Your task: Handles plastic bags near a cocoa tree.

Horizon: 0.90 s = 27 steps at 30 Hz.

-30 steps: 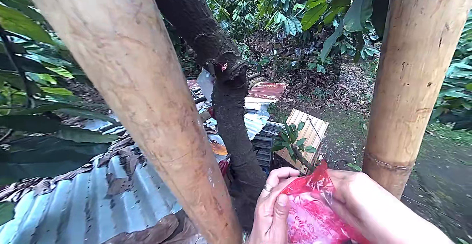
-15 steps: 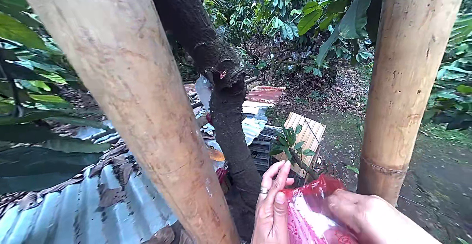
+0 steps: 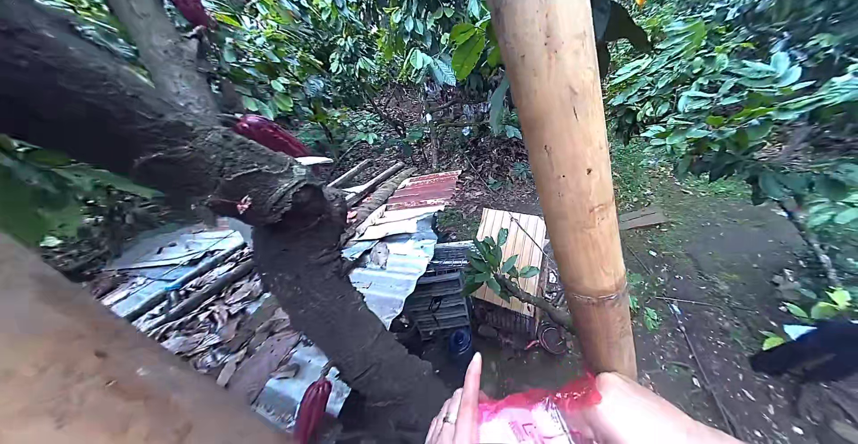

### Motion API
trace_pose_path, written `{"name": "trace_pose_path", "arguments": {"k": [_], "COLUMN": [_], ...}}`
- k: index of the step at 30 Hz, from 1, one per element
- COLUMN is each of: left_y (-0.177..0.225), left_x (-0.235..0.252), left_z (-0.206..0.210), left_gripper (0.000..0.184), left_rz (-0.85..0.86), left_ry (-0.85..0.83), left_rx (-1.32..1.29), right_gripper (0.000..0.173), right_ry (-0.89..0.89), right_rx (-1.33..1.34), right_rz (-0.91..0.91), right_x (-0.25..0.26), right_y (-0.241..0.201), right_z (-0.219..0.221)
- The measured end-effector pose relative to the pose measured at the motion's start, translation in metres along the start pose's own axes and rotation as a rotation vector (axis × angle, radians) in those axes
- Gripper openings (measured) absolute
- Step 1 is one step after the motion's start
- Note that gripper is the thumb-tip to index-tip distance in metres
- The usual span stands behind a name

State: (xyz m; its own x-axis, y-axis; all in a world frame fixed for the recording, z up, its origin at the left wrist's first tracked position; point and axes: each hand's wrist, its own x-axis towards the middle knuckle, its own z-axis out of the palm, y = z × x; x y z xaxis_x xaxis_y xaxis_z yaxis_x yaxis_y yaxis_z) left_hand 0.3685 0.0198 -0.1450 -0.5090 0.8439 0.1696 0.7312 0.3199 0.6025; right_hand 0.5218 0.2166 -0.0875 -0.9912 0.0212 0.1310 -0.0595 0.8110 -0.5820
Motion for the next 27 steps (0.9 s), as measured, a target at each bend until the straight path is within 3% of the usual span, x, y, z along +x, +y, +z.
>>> {"name": "trace_pose_path", "arguments": {"k": [2,5,7,9,12,14,16,19,21,24,25,27], "left_y": [-0.005,-0.010,0.008,0.030,0.039,0.035,0.032,0.028,0.027,0.032,0.031,0.031], "left_x": [-0.005,-0.005,0.000,0.001,-0.001,-0.002,-0.003,-0.005,-0.005,-0.005,-0.005,-0.002], "left_z": [0.010,0.011,0.003,-0.003,-0.004,-0.006,-0.008,-0.007,-0.007,-0.007,-0.005,-0.007], "left_gripper": [0.114,0.092,0.090,0.102,0.094,0.076,0.058,0.050,0.048,0.050,0.057,0.093], "left_rz": [0.054,0.311,0.441,0.485,0.354,0.229,0.130,0.004,-0.050,0.031,0.103,0.210], "left_ry": [0.189,0.450,0.433,0.358,0.341,0.338,0.326,0.382,0.424,0.468,0.449,0.397], "left_rx": [0.017,-0.191,-0.403,-0.491,-0.463,-0.566,-0.722,-0.891,-0.957,-0.940,-0.891,-0.691], "right_gripper": [0.016,0.024,0.029,0.031,0.015,0.019,0.032,0.022,0.018,0.015,0.013,0.006], "right_ry": [0.099,0.348,0.434,0.410,0.229,0.119,0.094,0.124,0.151,0.143,0.145,0.147], "right_rx": [0.027,-0.008,-0.080,-0.053,0.352,0.798,1.152,1.449,1.290,0.837,0.750,0.576], "right_rz": [-0.021,-0.098,-0.141,-0.198,-0.194,-0.140,-0.022,-0.013,-0.146,-0.211,-0.194,-0.193], "right_x": [-0.005,0.002,0.012,0.026,0.046,0.059,0.068,0.074,0.073,0.070,0.068,0.067], "right_y": [0.006,0.001,-0.011,-0.021,-0.021,-0.014,-0.014,-0.008,-0.002,0.002,0.001,0.002], "right_z": [0.006,0.003,0.000,0.004,0.008,0.007,0.008,0.011,0.008,0.005,0.006,0.008]}}
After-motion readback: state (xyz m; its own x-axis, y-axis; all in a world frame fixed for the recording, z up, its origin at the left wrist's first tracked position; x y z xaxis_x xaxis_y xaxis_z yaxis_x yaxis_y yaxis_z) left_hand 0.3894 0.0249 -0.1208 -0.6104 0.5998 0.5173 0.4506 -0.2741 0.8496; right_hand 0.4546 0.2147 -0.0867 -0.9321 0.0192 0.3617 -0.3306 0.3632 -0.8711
